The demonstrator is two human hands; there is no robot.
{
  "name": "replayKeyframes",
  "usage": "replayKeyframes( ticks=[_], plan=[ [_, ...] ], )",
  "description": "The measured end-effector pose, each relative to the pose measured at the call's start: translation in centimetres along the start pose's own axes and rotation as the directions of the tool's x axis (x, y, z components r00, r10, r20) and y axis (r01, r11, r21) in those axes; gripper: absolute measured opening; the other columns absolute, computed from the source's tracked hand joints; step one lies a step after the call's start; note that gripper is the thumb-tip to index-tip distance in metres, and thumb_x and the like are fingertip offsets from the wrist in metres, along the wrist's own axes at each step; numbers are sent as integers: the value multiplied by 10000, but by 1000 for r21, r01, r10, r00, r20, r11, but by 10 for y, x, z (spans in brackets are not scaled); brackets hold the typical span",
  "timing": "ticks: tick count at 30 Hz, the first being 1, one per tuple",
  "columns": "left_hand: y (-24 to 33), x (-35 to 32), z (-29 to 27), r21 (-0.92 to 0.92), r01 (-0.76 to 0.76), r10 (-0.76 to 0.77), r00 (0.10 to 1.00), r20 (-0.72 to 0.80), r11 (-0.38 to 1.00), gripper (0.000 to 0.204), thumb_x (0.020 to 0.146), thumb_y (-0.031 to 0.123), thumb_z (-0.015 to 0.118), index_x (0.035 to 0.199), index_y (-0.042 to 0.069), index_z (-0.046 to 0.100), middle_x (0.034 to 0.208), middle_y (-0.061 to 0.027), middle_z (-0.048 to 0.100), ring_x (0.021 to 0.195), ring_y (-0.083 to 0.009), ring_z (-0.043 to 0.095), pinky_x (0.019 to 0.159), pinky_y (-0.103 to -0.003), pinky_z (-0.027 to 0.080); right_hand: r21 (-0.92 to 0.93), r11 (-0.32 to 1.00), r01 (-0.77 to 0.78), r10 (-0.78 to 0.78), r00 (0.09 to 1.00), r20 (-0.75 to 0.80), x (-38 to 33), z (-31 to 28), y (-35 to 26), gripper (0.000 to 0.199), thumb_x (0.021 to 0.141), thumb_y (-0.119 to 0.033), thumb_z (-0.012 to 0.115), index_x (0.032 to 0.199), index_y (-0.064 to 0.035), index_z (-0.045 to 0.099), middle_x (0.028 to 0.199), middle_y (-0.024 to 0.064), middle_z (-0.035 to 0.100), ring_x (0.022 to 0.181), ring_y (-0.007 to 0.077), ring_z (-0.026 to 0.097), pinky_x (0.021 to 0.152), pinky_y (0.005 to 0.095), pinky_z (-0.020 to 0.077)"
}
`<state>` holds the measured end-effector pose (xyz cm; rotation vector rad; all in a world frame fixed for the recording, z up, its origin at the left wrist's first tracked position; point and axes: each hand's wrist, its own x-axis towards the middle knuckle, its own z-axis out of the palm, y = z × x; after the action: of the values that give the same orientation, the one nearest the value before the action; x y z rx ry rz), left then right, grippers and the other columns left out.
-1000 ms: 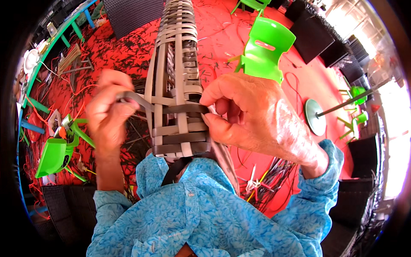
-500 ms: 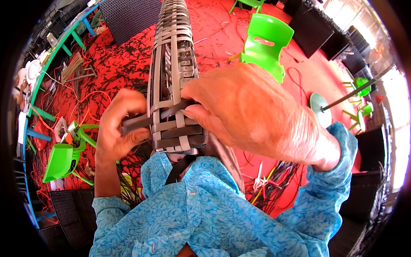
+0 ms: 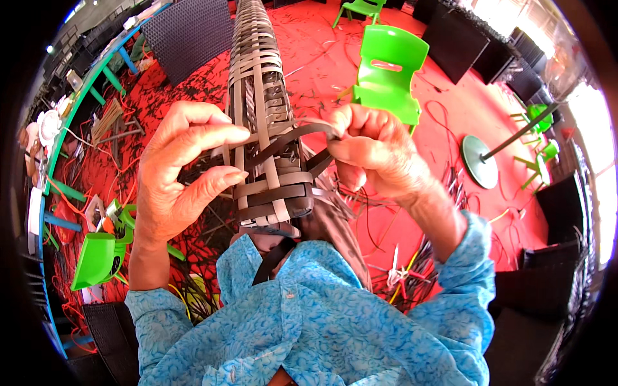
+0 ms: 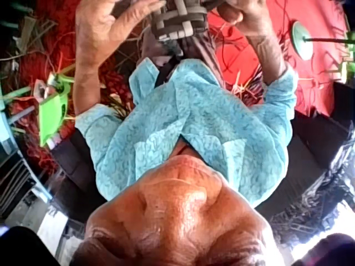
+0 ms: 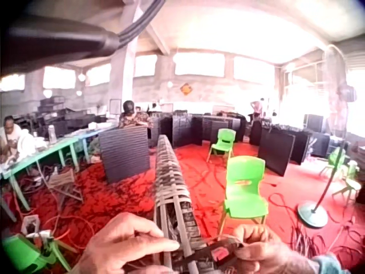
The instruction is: The person weaves plastic wicker strips through the frame of a chair by hand, threading them across the weave and tucking and wrapping the ends around the edges.
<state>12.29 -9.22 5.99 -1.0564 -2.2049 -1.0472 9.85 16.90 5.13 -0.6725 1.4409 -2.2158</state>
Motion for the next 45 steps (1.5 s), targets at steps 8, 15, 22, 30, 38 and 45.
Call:
replayKeyframes(
  ticks=[8,15,22,30,38,45],
  plan=[
    [1,45,18,88,-151,126,964,235,985,436,711,272,777,1030,0,656,1001,-102,516,983,-263,523,876,-349,419,-68,965,252,-250,968,30,-3,-19,31,158,800,48,601,852,-85,535,843,1,603,708,51,516,609,215,414],
    [4,53,10,-184,66,-15,965,263,981,215,715,156,795,764,10,645,750,-24,503,722,-159,515,643,-303,410,-124,979,164,-155,985,81,-5,-1,13,171,841,54,611,900,-85,531,819,-56,512,760,31,485,672,199,409],
    [22,71,13,-660,384,-346,918,196,646,202,798,94,742,657,40,608,636,48,528,573,-27,410,526,-206,314,-842,396,367,-565,820,92,-18,27,1,232,852,-156,713,1045,-50,640,739,37,623,599,63,532,527,253,432],
    [36,86,20,-617,338,-290,940,180,711,174,795,107,748,696,10,642,643,51,536,547,-23,447,494,-199,325,-954,223,200,-372,922,107,-3,51,-7,357,834,-322,678,893,14,573,544,165,542,528,390,567,456,462,429],
    [19,69,6,-618,324,-216,945,246,716,173,865,150,686,909,-2,615,767,23,565,619,-47,524,516,-209,400,-559,826,75,-107,994,-25,-2,63,-19,364,1006,-315,442,913,6,587,658,34,599,501,115,599,462,274,484],
    [-5,37,15,-563,226,-55,951,304,795,265,874,224,673,1035,28,596,866,36,512,764,-63,460,689,-199,377,331,925,184,-199,980,13,14,65,-33,406,1031,-353,343,1099,-14,557,652,2,559,405,65,359,416,205,308]
  ],
)
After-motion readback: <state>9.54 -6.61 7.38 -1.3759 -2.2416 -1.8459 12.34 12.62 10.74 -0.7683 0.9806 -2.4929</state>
